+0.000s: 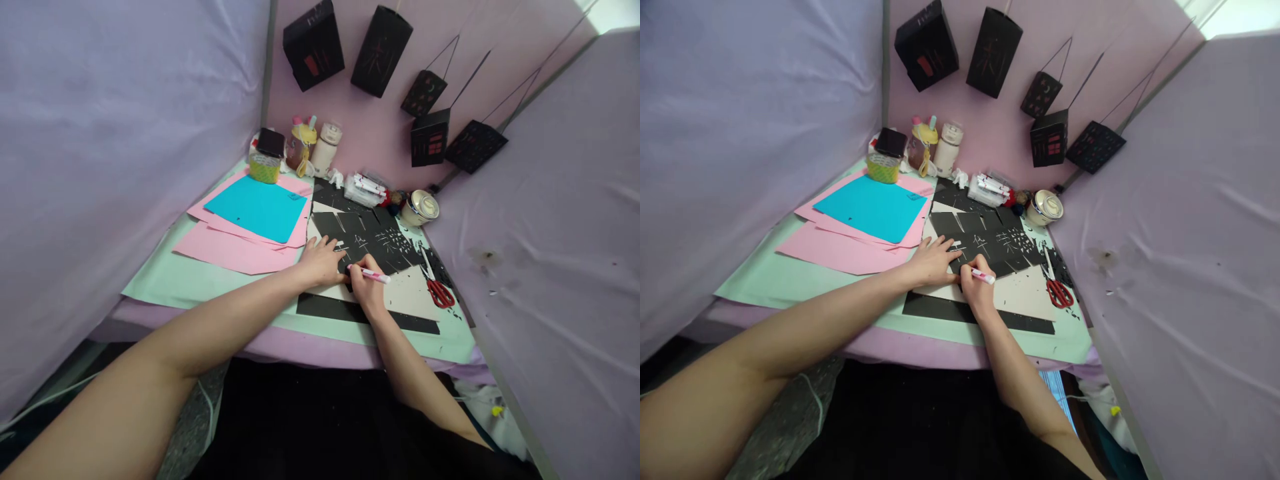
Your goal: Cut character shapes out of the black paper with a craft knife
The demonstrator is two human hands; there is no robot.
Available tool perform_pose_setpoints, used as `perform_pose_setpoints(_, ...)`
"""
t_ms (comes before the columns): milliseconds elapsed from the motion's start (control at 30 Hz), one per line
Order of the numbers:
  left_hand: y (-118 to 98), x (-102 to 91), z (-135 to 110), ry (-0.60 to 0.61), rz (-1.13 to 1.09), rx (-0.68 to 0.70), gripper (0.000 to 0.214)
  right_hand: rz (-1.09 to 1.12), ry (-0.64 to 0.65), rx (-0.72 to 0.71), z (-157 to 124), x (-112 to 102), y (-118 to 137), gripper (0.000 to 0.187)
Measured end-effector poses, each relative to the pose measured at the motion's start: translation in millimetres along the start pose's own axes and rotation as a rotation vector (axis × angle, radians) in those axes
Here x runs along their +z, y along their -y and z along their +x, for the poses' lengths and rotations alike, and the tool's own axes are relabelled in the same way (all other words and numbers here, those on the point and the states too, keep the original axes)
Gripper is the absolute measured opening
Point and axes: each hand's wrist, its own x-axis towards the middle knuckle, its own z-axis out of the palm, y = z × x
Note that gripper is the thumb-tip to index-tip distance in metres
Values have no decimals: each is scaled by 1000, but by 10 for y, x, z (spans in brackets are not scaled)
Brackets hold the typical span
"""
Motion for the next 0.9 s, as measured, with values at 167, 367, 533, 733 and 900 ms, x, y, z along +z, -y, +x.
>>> perform_pose_setpoints(167,1,-14,-4,11,7,1,74,-16,-21,7,-38,8,70,19)
perform_pose_setpoints(367,9,-55,-20,55,8,17,88,-26,-32,9,-37,3,60,21)
perform_pose_setpoints(533,-19,-60,-34,47,1,6,84,-28,-32,4,-53,8,60,21)
perform_pose_setpoints(733,-36,-60,-34,45,-1,-7,83,-22,-55,13,-53,31,43,27)
perform_pose_setpoints(900,-34,-68,-32,40,5,-7,81,-10,-45,19,-68,33,47,26)
